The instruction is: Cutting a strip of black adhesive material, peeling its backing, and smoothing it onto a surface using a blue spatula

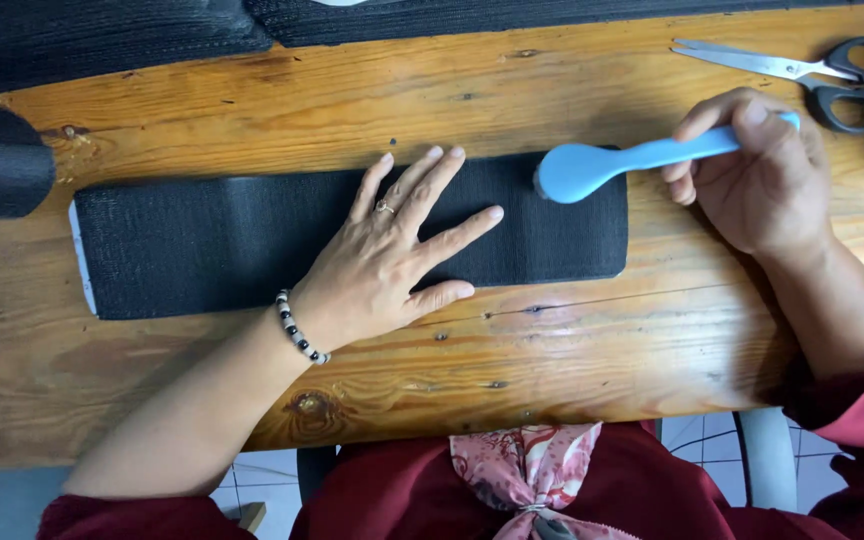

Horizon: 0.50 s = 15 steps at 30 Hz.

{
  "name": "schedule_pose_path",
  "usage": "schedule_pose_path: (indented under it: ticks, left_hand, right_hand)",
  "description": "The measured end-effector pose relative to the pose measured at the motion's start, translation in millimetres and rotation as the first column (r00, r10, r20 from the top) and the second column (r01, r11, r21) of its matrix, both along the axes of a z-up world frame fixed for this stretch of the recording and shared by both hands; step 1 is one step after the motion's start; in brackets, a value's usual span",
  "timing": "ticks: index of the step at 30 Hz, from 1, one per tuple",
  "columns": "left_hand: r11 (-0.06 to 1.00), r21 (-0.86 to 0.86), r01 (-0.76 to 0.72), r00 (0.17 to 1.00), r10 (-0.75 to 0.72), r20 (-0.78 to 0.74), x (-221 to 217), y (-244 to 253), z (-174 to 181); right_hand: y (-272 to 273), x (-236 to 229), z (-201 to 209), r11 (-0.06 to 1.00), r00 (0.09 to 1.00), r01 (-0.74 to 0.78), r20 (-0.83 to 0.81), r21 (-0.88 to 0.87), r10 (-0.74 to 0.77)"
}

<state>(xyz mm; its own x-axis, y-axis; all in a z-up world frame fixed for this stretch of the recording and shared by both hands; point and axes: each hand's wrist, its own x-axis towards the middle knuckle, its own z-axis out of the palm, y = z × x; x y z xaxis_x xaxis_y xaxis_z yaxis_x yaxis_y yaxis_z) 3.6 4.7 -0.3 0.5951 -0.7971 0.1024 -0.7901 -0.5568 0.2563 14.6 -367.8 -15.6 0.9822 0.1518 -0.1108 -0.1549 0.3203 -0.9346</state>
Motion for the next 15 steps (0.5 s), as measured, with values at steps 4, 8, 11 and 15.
schedule_pose_path:
  ticks: [4, 8, 11, 15]
  left_hand:
    - [0.999, 0.04, -0.001, 1.0, 0.001, 0.005, 2, 0, 0]
    - [0.999, 0.052, -0.004, 1.0, 0.004, 0.003, 4, -2, 3]
    - [0.999, 0.034, -0.018, 1.0, 0.017, 0.007, 5, -4, 6]
    - [0.996, 0.058, -0.07, 0.998, 0.069, 0.013, 8, -1, 3]
  right_hand:
    - [5, 4, 8, 0.993, 0.992, -0.122, 0.019, 0.003, 0.122]
    - [12, 10, 17, 0.98, 0.981, -0.192, -0.006, -0.051, 0.192]
    - [9, 19, 8, 0.983, 0.985, -0.169, -0.037, -0.072, 0.167]
    - [2, 20, 2, 0.993, 0.995, -0.101, 0.01, -0.064, 0.102]
